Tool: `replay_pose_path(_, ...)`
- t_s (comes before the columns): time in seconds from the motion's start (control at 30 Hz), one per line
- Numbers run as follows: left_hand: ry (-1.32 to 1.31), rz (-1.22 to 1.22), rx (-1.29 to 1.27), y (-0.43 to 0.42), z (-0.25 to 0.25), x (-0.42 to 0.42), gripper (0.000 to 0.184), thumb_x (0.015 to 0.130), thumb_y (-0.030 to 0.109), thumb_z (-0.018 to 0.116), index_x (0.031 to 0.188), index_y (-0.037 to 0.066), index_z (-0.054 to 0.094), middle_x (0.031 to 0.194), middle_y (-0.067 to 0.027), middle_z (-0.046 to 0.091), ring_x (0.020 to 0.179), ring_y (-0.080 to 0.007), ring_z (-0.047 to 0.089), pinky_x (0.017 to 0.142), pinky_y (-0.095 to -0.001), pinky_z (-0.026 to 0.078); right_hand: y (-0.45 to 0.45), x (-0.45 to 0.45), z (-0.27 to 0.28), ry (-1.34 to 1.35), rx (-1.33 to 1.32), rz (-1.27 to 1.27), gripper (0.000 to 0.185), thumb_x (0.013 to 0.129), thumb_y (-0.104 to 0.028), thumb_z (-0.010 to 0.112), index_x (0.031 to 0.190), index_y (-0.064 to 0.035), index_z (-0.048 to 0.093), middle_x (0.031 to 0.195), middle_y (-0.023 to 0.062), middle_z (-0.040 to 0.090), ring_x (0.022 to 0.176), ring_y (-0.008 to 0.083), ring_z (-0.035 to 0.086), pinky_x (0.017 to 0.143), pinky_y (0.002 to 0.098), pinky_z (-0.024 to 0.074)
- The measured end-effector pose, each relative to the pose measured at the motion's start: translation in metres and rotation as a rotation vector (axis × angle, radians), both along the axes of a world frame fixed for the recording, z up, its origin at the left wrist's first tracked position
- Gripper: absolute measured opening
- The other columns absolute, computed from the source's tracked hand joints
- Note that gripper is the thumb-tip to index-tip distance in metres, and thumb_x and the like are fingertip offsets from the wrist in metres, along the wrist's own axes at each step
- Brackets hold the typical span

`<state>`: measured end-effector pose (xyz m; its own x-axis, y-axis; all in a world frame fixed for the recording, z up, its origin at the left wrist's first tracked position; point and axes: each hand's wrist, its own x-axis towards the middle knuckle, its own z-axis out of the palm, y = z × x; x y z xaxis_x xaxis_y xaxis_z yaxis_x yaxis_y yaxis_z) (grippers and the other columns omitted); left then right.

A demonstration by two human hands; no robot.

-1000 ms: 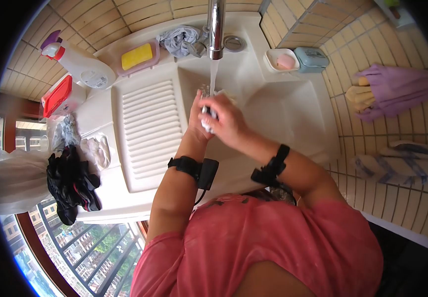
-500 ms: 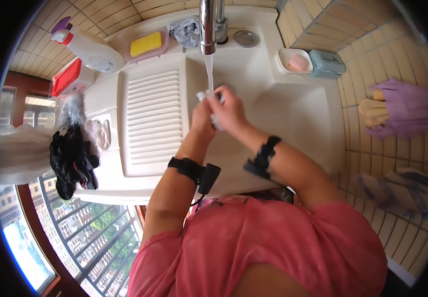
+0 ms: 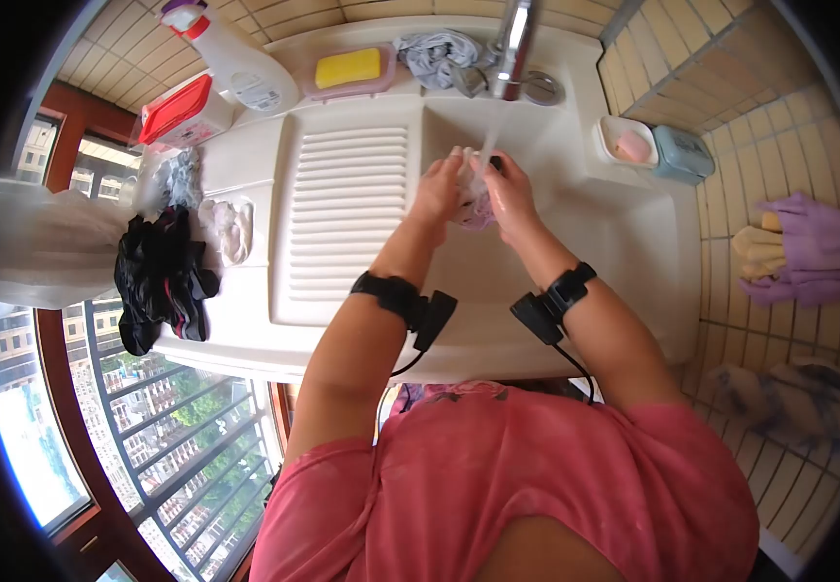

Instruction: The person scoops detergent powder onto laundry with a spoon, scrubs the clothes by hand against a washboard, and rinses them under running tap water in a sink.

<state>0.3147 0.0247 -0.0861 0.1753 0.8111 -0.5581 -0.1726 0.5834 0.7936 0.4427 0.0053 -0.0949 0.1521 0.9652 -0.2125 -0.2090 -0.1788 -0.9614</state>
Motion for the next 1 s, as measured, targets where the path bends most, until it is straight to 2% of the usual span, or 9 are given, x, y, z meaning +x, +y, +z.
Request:
replay_pose_path(0.1,0.106,0.001,0.136,-0.003,-0.004,-0.003,0.045,0.101,0.046,0.056,0.121,0.007,0.066,0.107,-0.0121,0.069,0.100,-0.0250,0.067,0.081,-0.0369,0.052,-0.007,-0.019,0.000,-0.020,0.053,-0.098,0.036,0.096,-0.033,0.067,0.114,-0.0022,0.065,0.100,0.0037,0.066,0.092,0.0125,0.060,0.084,0.0292,0.0496)
replay_pose_path(0.17,0.625,-0.026,0.519,-0.006,-0.007,-0.013,0.041,0.102,0.042,0.055,0.109,0.004,0.070,0.103,-0.0195,0.068,0.097,-0.0353,0.066,0.081,-0.0412,0.052,-0.005,-0.031,-0.006,-0.108,0.083,-0.108,0.037,0.098,-0.035,0.067,0.112,-0.0010,0.065,0.102,0.0050,0.067,0.092,0.0125,0.061,0.083,0.0305,0.0507)
replay_pose_path(0.3,1.083,0.037,1.165,0.002,-0.022,-0.090,0.023,0.097,0.026,0.056,0.094,0.007,0.068,0.100,-0.0217,0.062,0.092,-0.0441,0.055,0.084,-0.0536,0.045,0.003,-0.096,-0.001,-0.753,0.555,-0.146,0.024,0.093,-0.026,0.068,0.102,-0.0047,0.063,0.098,0.0172,0.063,0.094,0.0385,0.061,0.084,0.0429,0.0509)
replay_pose_path(0.47,1.033,-0.200,1.164,-0.076,-0.017,-0.158,0.019,0.093,0.017,0.055,0.100,0.000,0.061,0.102,-0.0211,0.058,0.094,-0.0415,0.051,0.085,-0.0516,0.040,-0.057,-0.128,0.004,-0.830,0.712,0.108,0.013,0.083,-0.013,0.069,0.087,-0.0060,0.059,0.091,0.0147,0.060,0.091,0.0362,0.059,0.080,0.0468,0.0490)
replay_pose_path(0.57,1.024,-0.173,1.212,-0.021,-0.028,-0.152,0.022,0.089,0.010,0.058,0.107,-0.003,0.058,0.104,-0.0244,0.056,0.097,-0.0424,0.050,0.089,-0.0534,0.040,-0.005,-0.136,-0.009,-1.040,0.635,0.105,0.014,0.080,-0.013,0.069,0.084,-0.0070,0.057,0.088,0.0128,0.059,0.087,0.0354,0.059,0.075,0.0477,0.0479)
replay_pose_path(0.7,1.076,0.134,1.031,0.071,-0.026,-0.129,0.031,0.094,0.014,0.062,0.121,0.000,0.057,0.136,-0.0282,0.055,0.126,-0.0475,0.049,0.106,-0.0493,0.041,0.064,-0.149,-0.017,-1.131,0.518,-0.181,0.011,0.086,-0.016,0.064,0.086,-0.0070,0.058,0.090,0.0147,0.060,0.088,0.0369,0.059,0.076,0.0491,0.0487)
replay_pose_path(0.77,1.155,-0.154,1.104,0.051,-0.037,-0.146,0.032,0.096,0.015,0.061,0.124,0.002,0.057,0.138,-0.0268,0.055,0.128,-0.0486,0.049,0.109,-0.0511,0.039,0.048,-0.151,-0.015,-1.044,0.589,-0.130,0.010,0.088,-0.018,0.062,0.090,-0.0076,0.059,0.093,0.0145,0.062,0.088,0.0370,0.059,0.077,0.0493,0.0489)
replay_pose_path(0.9,0.887,-0.256,1.246,-0.064,-0.022,-0.166,0.030,0.104,0.017,0.046,0.125,0.000,0.058,0.142,-0.0229,0.054,0.136,-0.0467,0.046,0.114,-0.0547,0.035,-0.059,-0.135,0.004,-0.999,0.724,0.095,0.014,0.084,-0.012,0.069,0.094,-0.0095,0.060,0.089,0.0117,0.062,0.083,0.0343,0.059,0.074,0.0476,0.0459)
replay_pose_path(1.0,0.928,-0.353,1.149,-0.040,-0.017,-0.163,0.033,0.100,0.017,0.051,0.128,-0.001,0.053,0.147,-0.0231,0.049,0.143,-0.0413,0.039,0.118,-0.0567,0.028,-0.036,-0.135,-0.006,-1.034,0.633,0.131,0.015,0.083,-0.013,0.070,0.093,-0.0101,0.060,0.088,0.0113,0.063,0.085,0.0342,0.060,0.075,0.0483,0.0460)
